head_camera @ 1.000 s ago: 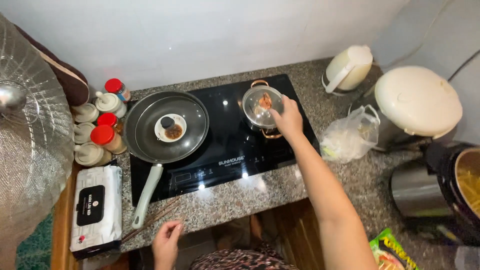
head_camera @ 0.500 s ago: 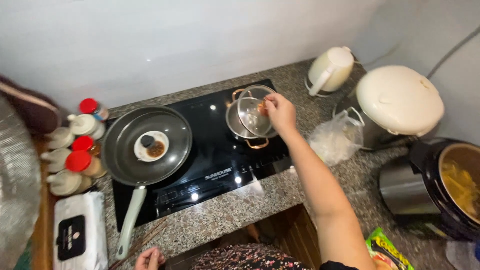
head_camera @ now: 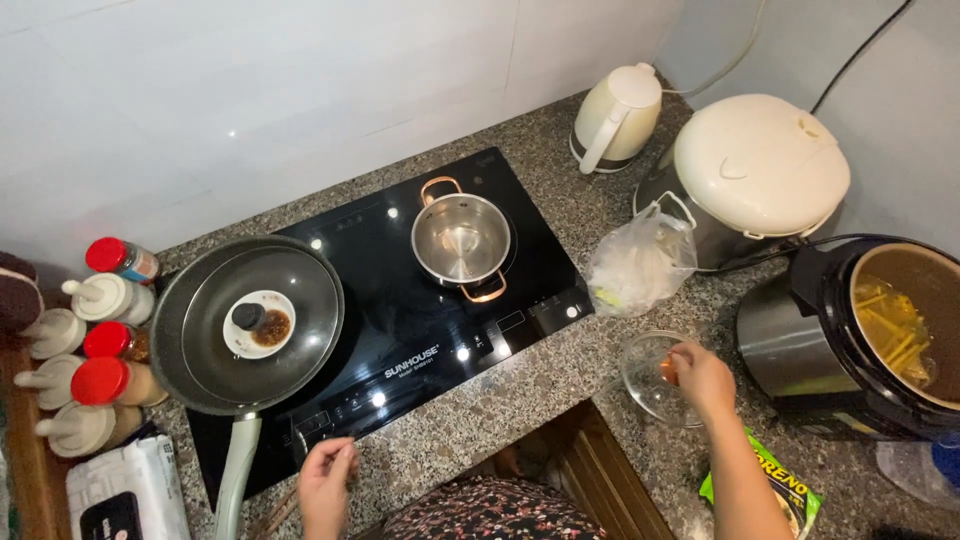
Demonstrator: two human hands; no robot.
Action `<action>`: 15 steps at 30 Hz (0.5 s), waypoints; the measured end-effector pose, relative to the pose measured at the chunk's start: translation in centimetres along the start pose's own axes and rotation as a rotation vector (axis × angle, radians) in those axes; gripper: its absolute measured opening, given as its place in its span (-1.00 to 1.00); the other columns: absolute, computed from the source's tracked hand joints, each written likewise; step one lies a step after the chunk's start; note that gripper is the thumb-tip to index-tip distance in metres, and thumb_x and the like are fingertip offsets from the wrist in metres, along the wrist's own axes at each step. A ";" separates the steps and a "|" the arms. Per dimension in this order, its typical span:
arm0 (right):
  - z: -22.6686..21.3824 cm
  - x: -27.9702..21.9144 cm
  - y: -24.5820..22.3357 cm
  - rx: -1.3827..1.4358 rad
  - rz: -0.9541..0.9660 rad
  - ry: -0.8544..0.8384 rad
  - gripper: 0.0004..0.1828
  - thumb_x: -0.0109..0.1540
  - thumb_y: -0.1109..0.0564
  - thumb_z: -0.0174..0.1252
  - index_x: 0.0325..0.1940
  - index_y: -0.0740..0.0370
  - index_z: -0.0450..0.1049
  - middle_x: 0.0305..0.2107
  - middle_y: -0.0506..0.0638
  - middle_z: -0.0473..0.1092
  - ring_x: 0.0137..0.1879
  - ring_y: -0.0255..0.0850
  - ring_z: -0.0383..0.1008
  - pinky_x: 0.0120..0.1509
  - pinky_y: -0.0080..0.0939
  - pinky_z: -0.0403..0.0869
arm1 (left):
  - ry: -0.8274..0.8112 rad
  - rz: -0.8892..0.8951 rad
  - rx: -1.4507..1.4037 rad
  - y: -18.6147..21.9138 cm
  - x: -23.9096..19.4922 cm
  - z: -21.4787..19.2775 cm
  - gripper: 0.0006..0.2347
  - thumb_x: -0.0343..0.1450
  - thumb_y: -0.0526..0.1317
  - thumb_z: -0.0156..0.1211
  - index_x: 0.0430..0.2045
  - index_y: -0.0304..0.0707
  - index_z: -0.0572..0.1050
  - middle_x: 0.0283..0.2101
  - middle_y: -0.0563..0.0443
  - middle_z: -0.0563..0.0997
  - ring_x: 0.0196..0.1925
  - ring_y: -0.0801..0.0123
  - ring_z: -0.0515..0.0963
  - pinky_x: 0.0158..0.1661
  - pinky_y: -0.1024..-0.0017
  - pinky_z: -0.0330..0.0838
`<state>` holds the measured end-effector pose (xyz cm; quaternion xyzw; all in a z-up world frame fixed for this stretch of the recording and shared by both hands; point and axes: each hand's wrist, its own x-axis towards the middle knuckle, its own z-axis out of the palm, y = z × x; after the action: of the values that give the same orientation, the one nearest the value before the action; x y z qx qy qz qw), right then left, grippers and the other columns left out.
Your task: The person fills a small pot with water from a kettle, places it on an induction stovetop, wipes the stove with a cloth, opens a packet of instant noodles, and puts the noodles and seasoning into the boiling water.
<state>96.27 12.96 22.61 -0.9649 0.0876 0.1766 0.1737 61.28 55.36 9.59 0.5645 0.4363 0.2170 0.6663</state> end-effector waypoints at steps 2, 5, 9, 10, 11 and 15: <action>1.2 1.9 2.2 -0.010 -0.008 0.031 -0.71 0.33 -0.02 -0.03 0.02 -0.03 0.54 -0.24 0.00 0.60 -0.11 -0.04 0.57 -0.11 -0.02 0.41 | -0.004 0.021 -0.015 -0.6 0.2 0.4 -0.90 0.40 -0.41 0.15 -0.28 -0.43 0.57 -0.38 -0.11 0.58 -0.37 0.35 0.51 -0.31 0.47 0.42; 2.1 3.9 3.9 -0.037 0.004 0.064 -0.72 0.30 -0.04 -0.05 -0.04 -0.04 0.53 -0.16 0.08 0.57 -0.07 0.10 0.53 -0.11 0.04 0.37 | 0.010 0.041 -0.038 -1.2 0.2 0.5 -0.91 0.40 -0.38 0.18 -0.30 -0.42 0.58 -0.39 -0.09 0.58 -0.38 0.39 0.51 -0.30 0.50 0.43; 2.8 7.0 6.0 -0.114 0.021 0.072 -0.71 0.30 -0.07 -0.04 0.02 -0.09 0.50 -0.22 0.14 0.56 -0.09 0.14 0.52 -0.16 0.08 0.36 | 0.051 0.053 -0.023 -2.6 0.2 -0.7 -0.89 0.39 -0.37 0.19 -0.29 -0.45 0.57 -0.42 -0.15 0.61 -0.41 0.32 0.55 -0.32 0.46 0.46; 1.8 6.5 4.4 -0.114 0.018 0.074 -0.71 0.30 -0.07 -0.04 0.02 -0.09 0.50 -0.22 0.14 0.56 -0.09 0.14 0.52 -0.16 0.08 0.36 | 0.053 0.056 -0.026 -3.7 0.3 -1.2 -0.89 0.39 -0.37 0.19 -0.29 -0.45 0.57 -0.42 -0.15 0.61 -0.41 0.32 0.55 -0.32 0.46 0.46; 0.7 5.9 2.7 -0.174 0.072 -0.017 -0.57 0.26 -0.07 -0.03 0.21 -0.02 0.31 0.00 0.18 0.37 -0.04 0.21 0.50 -0.12 0.15 0.38 | 0.105 0.039 -0.044 -4.9 0.3 -1.8 -0.89 0.39 -0.39 0.19 -0.27 -0.47 0.56 -0.36 -0.20 0.61 -0.34 0.28 0.57 -0.29 0.41 0.51; -4.7 0.1 -8.4 -0.106 -0.191 -0.063 -0.40 0.25 -0.21 0.04 0.31 0.06 0.31 0.09 -0.08 0.46 0.14 -0.09 0.50 0.10 0.02 0.47 | 0.231 -0.067 0.100 -5.4 -0.8 -2.6 -0.85 0.40 -0.33 0.21 -0.24 -0.45 0.59 -0.41 -0.21 0.63 -0.44 0.17 0.59 -0.34 0.36 0.48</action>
<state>99.75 18.98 29.21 -0.9706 -0.0197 0.1940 0.1410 57.64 54.72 4.80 0.5533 0.5390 0.2361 0.5896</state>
